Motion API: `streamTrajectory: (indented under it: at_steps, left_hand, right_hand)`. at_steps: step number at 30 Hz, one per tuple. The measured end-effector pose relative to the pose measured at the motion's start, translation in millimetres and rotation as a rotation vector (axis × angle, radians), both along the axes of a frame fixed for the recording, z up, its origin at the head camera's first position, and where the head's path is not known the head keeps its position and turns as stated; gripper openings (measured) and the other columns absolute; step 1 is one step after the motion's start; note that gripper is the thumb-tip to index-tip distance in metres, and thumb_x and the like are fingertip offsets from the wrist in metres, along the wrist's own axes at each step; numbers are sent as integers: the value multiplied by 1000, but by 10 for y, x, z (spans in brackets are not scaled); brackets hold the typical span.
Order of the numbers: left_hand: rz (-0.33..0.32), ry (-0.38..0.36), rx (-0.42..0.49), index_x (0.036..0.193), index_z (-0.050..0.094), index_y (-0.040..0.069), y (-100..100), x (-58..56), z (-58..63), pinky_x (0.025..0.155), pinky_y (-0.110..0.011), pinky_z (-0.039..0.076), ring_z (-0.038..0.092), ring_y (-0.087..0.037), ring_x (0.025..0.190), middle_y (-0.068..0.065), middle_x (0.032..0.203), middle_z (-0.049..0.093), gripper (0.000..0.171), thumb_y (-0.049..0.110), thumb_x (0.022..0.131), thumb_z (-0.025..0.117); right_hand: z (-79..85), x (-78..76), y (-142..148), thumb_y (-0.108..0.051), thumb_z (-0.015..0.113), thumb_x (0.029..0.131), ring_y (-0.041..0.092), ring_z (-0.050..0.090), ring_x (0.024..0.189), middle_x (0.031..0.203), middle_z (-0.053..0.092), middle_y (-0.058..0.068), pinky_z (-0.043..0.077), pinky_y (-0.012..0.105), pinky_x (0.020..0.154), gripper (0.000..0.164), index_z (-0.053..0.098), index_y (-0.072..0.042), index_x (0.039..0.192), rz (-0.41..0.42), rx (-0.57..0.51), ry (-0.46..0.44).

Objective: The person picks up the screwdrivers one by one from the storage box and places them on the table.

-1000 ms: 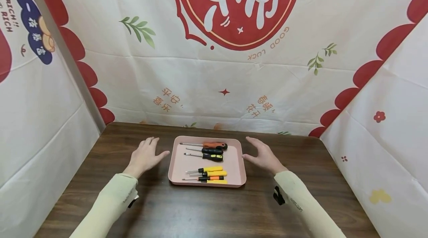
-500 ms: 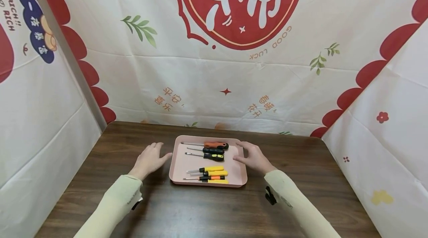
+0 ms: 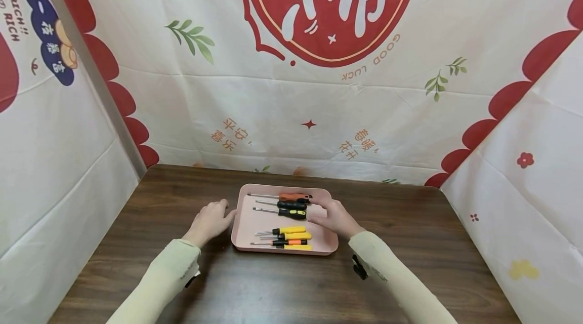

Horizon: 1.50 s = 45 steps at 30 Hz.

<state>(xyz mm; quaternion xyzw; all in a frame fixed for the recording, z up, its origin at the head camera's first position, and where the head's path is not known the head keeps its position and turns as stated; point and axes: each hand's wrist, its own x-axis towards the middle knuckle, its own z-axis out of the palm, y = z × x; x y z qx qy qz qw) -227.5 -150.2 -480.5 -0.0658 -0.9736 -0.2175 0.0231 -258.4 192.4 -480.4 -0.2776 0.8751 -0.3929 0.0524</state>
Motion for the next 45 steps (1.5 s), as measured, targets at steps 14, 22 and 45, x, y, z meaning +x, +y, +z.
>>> streamTrajectory:
  at_steps: [14,22,45]
  left_hand:
    - [4,12,-14,92,61,3,92,-5,-63,62,-44,47,62,-30,73,-13,83,64,24,27,87,57]
    - [-19,29,-39,88,60,3,143,-16,-88,56,-41,47,60,-27,65,-10,74,62,17,20,85,58]
    - [24,-34,-3,69,56,9,187,-53,-115,48,-33,39,47,-17,53,-1,58,51,16,14,84,58]
  right_hand:
    - [-43,-58,-137,-20,73,76,23,45,118,127,52,9,42,44,89,52,56,-7,123,-59,120,13]
    - [-23,-77,-198,-22,72,76,24,43,121,125,54,10,39,43,94,52,56,-4,123,-83,187,-14]
    - [-134,-185,-332,-22,74,74,18,56,88,110,62,4,46,34,79,43,62,-7,112,3,308,135]
